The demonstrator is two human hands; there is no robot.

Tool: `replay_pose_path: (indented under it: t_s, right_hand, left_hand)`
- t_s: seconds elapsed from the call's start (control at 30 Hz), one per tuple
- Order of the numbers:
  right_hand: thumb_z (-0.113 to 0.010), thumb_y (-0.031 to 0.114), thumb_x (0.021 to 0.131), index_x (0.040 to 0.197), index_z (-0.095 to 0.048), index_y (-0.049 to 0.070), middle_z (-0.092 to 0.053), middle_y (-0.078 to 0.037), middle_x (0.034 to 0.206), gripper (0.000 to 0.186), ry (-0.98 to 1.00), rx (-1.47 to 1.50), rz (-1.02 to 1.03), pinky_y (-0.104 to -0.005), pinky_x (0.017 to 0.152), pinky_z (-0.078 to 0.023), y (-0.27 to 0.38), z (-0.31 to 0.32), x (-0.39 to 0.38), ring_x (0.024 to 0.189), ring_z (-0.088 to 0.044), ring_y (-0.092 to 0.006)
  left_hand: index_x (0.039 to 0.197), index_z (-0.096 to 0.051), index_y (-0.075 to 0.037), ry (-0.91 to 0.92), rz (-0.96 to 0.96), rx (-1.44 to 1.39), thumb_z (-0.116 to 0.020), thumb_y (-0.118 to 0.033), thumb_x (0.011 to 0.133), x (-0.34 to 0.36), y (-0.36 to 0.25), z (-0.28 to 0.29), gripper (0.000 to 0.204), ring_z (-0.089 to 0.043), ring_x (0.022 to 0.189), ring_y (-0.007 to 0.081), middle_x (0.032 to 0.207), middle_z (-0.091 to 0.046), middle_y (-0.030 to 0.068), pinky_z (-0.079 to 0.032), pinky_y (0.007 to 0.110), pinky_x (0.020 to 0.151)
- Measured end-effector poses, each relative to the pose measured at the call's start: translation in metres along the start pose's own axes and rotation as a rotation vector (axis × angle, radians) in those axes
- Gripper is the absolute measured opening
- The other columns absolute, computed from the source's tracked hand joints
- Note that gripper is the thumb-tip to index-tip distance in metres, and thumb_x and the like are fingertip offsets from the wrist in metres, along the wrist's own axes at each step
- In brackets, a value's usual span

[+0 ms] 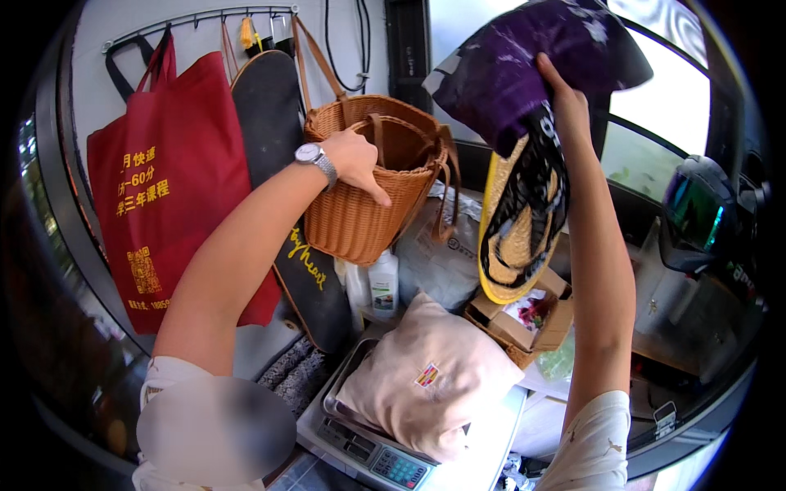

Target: The person organizes various household items on a balcony, places a glass jar into an upper cabinet, removes paper wrapping from objects inside a cardboard box, and carries the box outside.

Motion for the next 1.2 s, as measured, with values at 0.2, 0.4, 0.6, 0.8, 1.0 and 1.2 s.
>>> replay_pose_path:
  t_s: [0.2,0.4,0.6,0.8,1.0,1.2]
  right_hand:
    - [-0.074,0.045,0.074,0.104,-0.063,-0.013,-0.065,-0.020,0.105,0.066,0.223,-0.178,-0.123,-0.0329,0.087,-0.045,-0.090,-0.120,0.063,0.096,-0.063,-0.0253]
    - [-0.066,0.043,0.081,0.101,-0.067,-0.005,-0.063,-0.024,0.111,0.052,0.120,-0.604,-0.176,-0.0405,0.090,-0.047,-0.136,-0.196,0.021,0.106,-0.061,-0.0349]
    - [-0.059,0.034,0.085,0.105,-0.068,0.004,-0.065,-0.020,0.110,0.037,0.877,-1.052,-0.066,-0.0391,0.088,-0.048,-0.203,-0.267,0.006,0.104,-0.061,-0.0342]
    - [-0.060,0.021,0.084,0.107,-0.064,-0.004,-0.066,-0.017,0.107,0.034,1.190,-0.643,-0.151,-0.0344,0.083,-0.049,-0.210,-0.248,-0.020,0.097,-0.062,-0.0216]
    - [-0.062,0.023,0.081,0.097,-0.068,-0.002,-0.068,-0.015,0.089,0.030,1.366,-1.195,0.132,-0.0361,0.075,-0.050,-0.119,-0.193,-0.031,0.076,-0.063,-0.0247]
    - [-0.059,0.042,0.088,0.077,-0.062,0.000,-0.061,-0.009,0.064,0.044,0.474,-0.499,-0.093,-0.0317,0.060,-0.049,-0.072,-0.074,-0.094,0.064,-0.061,-0.0196]
  left_hand:
    - [0.081,-0.071,-0.002,0.108,-0.052,-0.034,-0.063,-0.071,0.064,-0.012,0.000,-0.012,0.071,-0.067,0.081,0.0330,0.083,-0.068,0.0192,-0.051,0.042,0.069]
    - [0.073,-0.070,-0.002,-0.349,-0.051,-0.152,-0.077,-0.049,0.061,-0.015,-0.013,-0.009,0.048,-0.066,0.070,0.0330,0.070,-0.066,0.0179,-0.052,0.041,0.065]
    - [0.072,-0.070,-0.002,-0.415,-0.024,-0.172,-0.080,-0.047,0.059,-0.010,-0.006,-0.010,0.048,-0.066,0.068,0.0326,0.069,-0.066,0.0181,-0.052,0.040,0.065]
    - [0.092,-0.072,-0.005,-0.277,0.072,-0.074,-0.080,-0.053,0.055,-0.016,-0.002,0.002,0.061,-0.053,0.113,0.0317,0.103,-0.066,0.0124,-0.041,0.061,0.090]
    - [0.079,-0.070,0.002,-0.370,-0.045,-0.065,-0.073,-0.054,0.063,-0.009,0.001,-0.008,0.058,-0.060,0.097,0.0322,0.099,-0.065,0.0105,-0.052,0.044,0.080]
    - [0.083,-0.071,-0.002,-0.194,0.073,-0.039,-0.063,-0.066,0.066,-0.003,0.005,-0.008,0.067,-0.066,0.087,0.0339,0.087,-0.069,0.0185,-0.051,0.046,0.073]
Point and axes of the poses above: each hand's wrist, its own x-axis towards the middle knuckle, its own z-axis out of the back of the hand, y = z × x, the point moved 4 cm from there along x, towards the middle knuckle
